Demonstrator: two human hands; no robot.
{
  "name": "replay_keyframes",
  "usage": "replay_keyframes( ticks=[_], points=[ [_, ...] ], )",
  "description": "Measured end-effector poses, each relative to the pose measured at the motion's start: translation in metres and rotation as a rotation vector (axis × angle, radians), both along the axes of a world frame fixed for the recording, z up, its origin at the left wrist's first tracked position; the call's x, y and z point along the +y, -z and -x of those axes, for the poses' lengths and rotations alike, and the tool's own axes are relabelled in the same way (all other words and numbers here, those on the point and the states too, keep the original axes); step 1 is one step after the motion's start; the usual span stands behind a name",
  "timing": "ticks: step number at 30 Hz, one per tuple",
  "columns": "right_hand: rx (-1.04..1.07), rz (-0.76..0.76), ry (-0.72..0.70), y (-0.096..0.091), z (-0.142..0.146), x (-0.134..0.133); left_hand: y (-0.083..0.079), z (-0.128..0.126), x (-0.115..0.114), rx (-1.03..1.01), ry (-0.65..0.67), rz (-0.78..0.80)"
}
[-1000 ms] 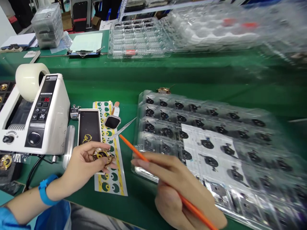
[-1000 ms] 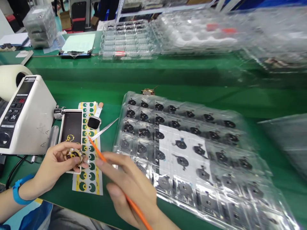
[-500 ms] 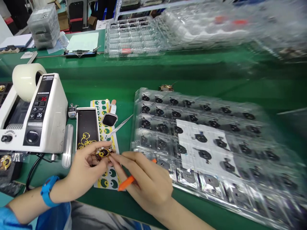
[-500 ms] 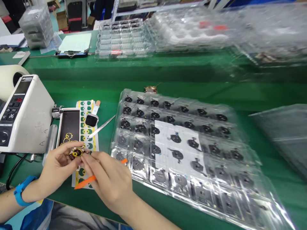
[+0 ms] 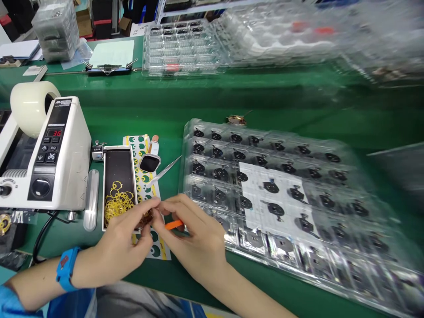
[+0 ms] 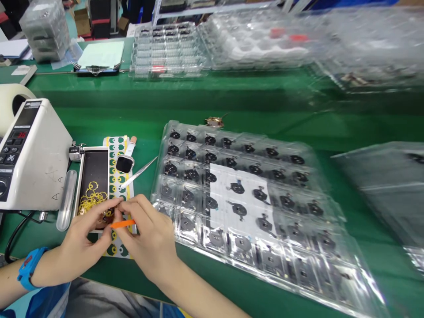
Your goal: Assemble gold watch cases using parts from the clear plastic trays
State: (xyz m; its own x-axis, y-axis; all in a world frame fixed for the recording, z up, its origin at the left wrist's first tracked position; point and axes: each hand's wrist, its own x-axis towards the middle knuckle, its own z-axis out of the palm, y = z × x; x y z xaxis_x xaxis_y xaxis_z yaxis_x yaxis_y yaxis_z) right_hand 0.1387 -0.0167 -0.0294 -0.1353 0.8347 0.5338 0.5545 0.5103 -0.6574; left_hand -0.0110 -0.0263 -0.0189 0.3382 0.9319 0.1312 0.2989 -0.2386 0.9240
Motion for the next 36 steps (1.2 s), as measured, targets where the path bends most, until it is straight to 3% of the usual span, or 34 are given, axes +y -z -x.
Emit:
replay_keyframes(
  ticks=[6,10,17,22,25,29,32,36],
  points=[
    [0.144,0.094,-0.151,-0.014,-0.004,0.000,0.006,0.005,0.004,-0.052,-0.093,0.147],
    [0.208,0.091,-0.205,-0.024,-0.010,0.001,0.002,0.011,0.013,-0.240,-0.217,0.168],
    [-0.354,0.027,-0.246,-0.002,0.004,0.003,-0.016,0.019,0.022,-0.458,-0.364,0.077],
    [-0.426,0.003,-0.218,-0.007,-0.016,-0.001,-0.021,0.019,0.021,-0.481,-0.361,0.140],
    [-0.528,-0.034,-0.065,-0.013,-0.057,0.022,-0.021,0.021,0.018,-0.454,-0.347,0.178],
    [-0.671,0.021,0.130,-0.018,-0.119,0.076,-0.011,0.025,0.013,-0.407,-0.315,0.207],
    [-0.730,0.072,0.063,-0.022,-0.139,0.104,-0.003,0.028,0.013,-0.370,-0.302,0.216],
    [-0.802,0.147,-0.146,-0.022,-0.126,0.112,-0.004,0.029,0.014,-0.329,-0.300,0.216]
  ],
)
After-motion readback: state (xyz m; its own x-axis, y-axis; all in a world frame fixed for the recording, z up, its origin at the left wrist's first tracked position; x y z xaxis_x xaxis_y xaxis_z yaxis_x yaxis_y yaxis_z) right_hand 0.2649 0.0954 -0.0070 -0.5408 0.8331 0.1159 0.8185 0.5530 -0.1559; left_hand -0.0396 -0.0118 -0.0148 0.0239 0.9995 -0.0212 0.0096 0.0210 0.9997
